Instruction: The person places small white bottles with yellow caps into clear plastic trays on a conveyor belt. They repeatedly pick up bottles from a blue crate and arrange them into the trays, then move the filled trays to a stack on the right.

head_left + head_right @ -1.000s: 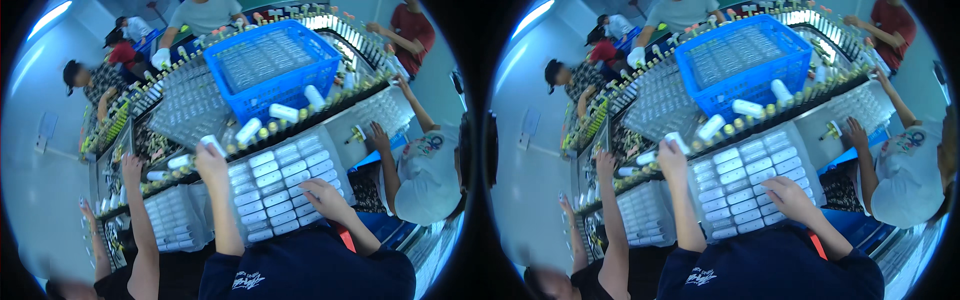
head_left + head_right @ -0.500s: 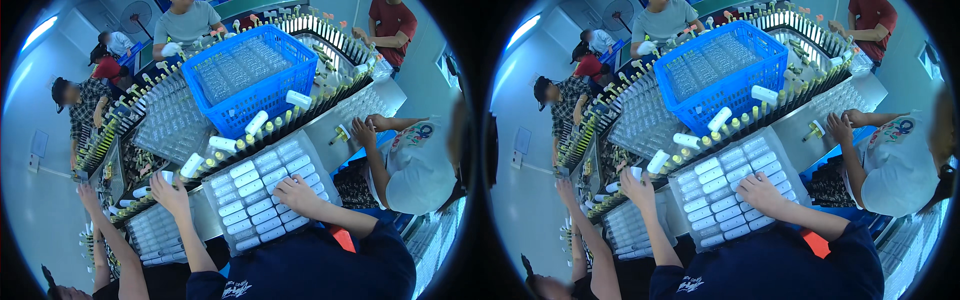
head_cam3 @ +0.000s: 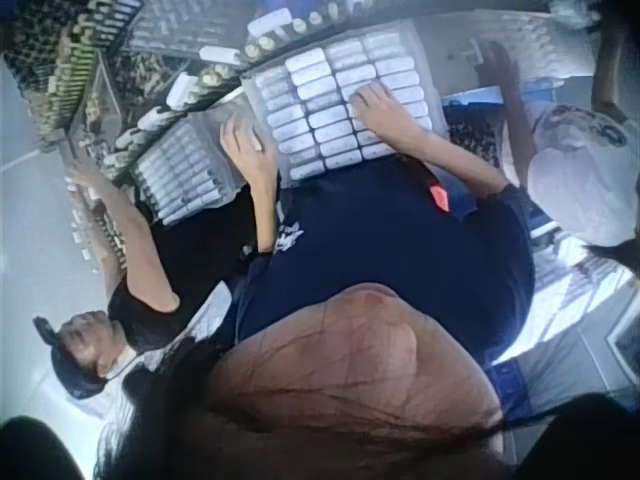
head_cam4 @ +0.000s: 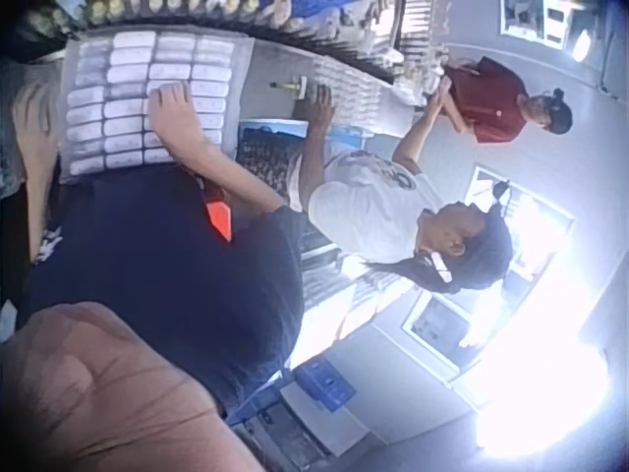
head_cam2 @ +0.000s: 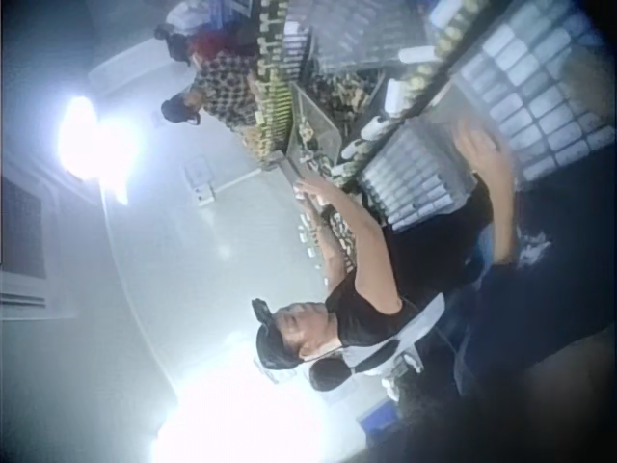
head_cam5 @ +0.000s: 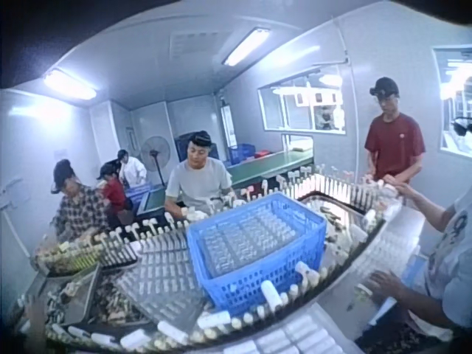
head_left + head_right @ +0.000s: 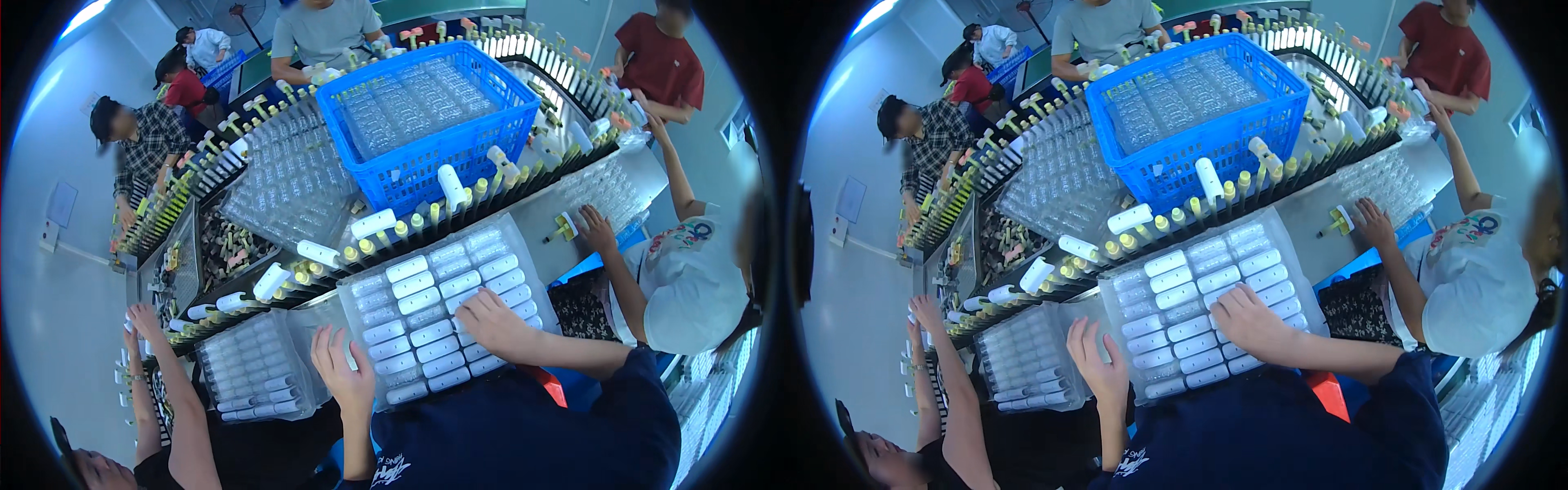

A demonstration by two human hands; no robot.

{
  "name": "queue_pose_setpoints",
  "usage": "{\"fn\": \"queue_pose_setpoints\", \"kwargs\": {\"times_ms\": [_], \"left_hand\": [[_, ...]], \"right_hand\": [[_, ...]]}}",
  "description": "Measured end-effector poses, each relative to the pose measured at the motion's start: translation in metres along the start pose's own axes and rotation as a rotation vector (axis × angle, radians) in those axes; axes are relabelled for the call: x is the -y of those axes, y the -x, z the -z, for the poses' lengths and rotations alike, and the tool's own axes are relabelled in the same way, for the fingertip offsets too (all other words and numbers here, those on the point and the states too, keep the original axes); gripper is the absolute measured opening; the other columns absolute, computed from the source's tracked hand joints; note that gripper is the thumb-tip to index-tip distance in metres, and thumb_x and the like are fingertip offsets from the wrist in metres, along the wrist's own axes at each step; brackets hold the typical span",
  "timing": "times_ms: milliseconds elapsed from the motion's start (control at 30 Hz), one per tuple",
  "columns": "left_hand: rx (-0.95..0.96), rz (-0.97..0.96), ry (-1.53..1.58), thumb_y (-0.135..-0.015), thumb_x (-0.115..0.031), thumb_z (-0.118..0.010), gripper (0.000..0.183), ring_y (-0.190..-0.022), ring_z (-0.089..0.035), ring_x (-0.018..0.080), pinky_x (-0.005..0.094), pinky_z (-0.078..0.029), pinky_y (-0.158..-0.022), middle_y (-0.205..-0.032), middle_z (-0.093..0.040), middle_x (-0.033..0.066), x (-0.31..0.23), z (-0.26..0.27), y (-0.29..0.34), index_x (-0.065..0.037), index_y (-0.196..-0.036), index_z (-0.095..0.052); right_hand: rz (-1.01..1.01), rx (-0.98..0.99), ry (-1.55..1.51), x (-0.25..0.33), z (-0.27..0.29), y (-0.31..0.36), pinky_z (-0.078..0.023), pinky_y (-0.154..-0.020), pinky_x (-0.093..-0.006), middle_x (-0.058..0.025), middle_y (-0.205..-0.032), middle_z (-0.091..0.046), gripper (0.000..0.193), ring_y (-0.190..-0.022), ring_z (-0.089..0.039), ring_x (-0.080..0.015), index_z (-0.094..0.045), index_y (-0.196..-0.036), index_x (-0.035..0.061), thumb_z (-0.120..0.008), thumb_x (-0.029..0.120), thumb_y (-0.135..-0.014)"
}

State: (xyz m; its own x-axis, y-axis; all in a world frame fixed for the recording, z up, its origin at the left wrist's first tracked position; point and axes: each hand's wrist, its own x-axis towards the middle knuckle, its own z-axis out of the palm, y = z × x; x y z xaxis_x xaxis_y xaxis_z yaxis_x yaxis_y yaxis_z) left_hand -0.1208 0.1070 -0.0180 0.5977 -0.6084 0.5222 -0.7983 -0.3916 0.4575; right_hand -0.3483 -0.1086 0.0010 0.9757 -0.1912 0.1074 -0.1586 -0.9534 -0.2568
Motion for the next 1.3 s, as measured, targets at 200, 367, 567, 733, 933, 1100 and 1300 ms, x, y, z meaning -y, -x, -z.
{"fn": "queue_pose_setpoints", "kwargs": {"times_ms": [200,367,567,733,933,1100,1300], "left_hand": [[-0.057,0.1,0.065,-0.094,0.004,-0.067,0.034,-0.131,-0.058,0.0441,0.0525,-0.047,-0.11,-0.138,-0.062,0.0222,0.008,0.012,0.006,0.003,-0.127,-0.065],[-0.022,0.083,0.16,-0.093,0.004,-0.067,0.033,-0.116,-0.066,0.0425,0.0501,-0.052,-0.102,-0.127,-0.067,0.0217,0.008,0.004,0.014,0.003,-0.126,-0.066],[0.275,-0.205,0.245,-0.088,-0.003,-0.075,0.022,-0.107,-0.069,0.0376,0.0487,-0.055,-0.095,-0.114,-0.073,0.0157,-0.017,0.011,0.029,-0.002,-0.109,-0.072],[0.476,-0.343,0.209,-0.09,-0.013,-0.077,0.025,-0.119,-0.065,0.034,0.0482,-0.051,-0.105,-0.119,-0.07,0.0132,-0.027,0.009,0.052,-0.003,-0.113,-0.072],[0.493,-0.248,0.139,-0.089,-0.012,-0.077,0.03,-0.131,-0.06,0.0366,0.0497,-0.048,-0.112,-0.134,-0.064,0.015,-0.024,0.02,0.057,-0.008,-0.118,-0.072],[0.575,-0.333,0.094,-0.089,-0.012,-0.076,0.03,-0.137,-0.056,0.0373,0.0506,-0.047,-0.114,-0.14,-0.062,0.0164,-0.014,0.022,0.054,-0.006,-0.118,-0.071],[0.603,-0.526,-0.01,-0.089,-0.011,-0.077,0.028,-0.142,-0.053,0.0347,0.0505,-0.045,-0.116,-0.149,-0.057,0.0167,-0.009,0.023,0.042,-0.001,-0.113,-0.069]], "right_hand": [[-0.398,-0.368,-0.107,-0.06,0.075,-0.011,-0.052,-0.101,-0.0529,-0.0288,-0.134,-0.062,0.046,-0.121,-0.063,-0.048,-0.049,-0.144,-0.0004,-0.061,0.005,-0.1],[-0.314,-0.33,0.129,-0.141,0.1,-0.056,-0.054,-0.093,-0.0498,-0.0176,-0.125,-0.068,0.044,-0.114,-0.067,-0.0391,-0.058,-0.133,0.0046,-0.074,0.02,-0.096],[0.34,-0.182,0.28,-0.162,0.091,-0.145,-0.046,-0.109,-0.0471,-0.0012,-0.131,-0.068,0.045,-0.13,-0.062,-0.0244,-0.069,-0.127,0.0189,-0.08,0.031,-0.086],[0.285,-0.045,0.178,-0.135,0.039,-0.19,-0.046,-0.114,-0.0473,-0.0058,-0.135,-0.066,0.048,-0.131,-0.059,-0.0292,-0.064,-0.136,0.0173,-0.076,0.034,-0.093],[0.162,-0.295,0.08,-0.079,-0.015,-0.212,-0.048,-0.109,-0.0513,-0.0101,-0.139,-0.062,0.058,-0.125,-0.059,-0.0334,-0.06,-0.137,0.012,-0.082,0.035,-0.088],[0.156,-0.37,0.045,-0.042,-0.037,-0.225,-0.037,-0.12,-0.0633,-0.0149,-0.162,-0.044,0.083,-0.149,-0.04,-0.0367,-0.049,-0.154,0.0112,-0.086,0.038,-0.085],[-0.025,-0.125,0.044,0.014,-0.047,-0.244,-0.024,-0.119,-0.0816,-0.0127,-0.176,-0.027,0.106,-0.162,-0.024,-0.0348,-0.031,-0.168,0.0149,-0.089,0.044,-0.084]]}}
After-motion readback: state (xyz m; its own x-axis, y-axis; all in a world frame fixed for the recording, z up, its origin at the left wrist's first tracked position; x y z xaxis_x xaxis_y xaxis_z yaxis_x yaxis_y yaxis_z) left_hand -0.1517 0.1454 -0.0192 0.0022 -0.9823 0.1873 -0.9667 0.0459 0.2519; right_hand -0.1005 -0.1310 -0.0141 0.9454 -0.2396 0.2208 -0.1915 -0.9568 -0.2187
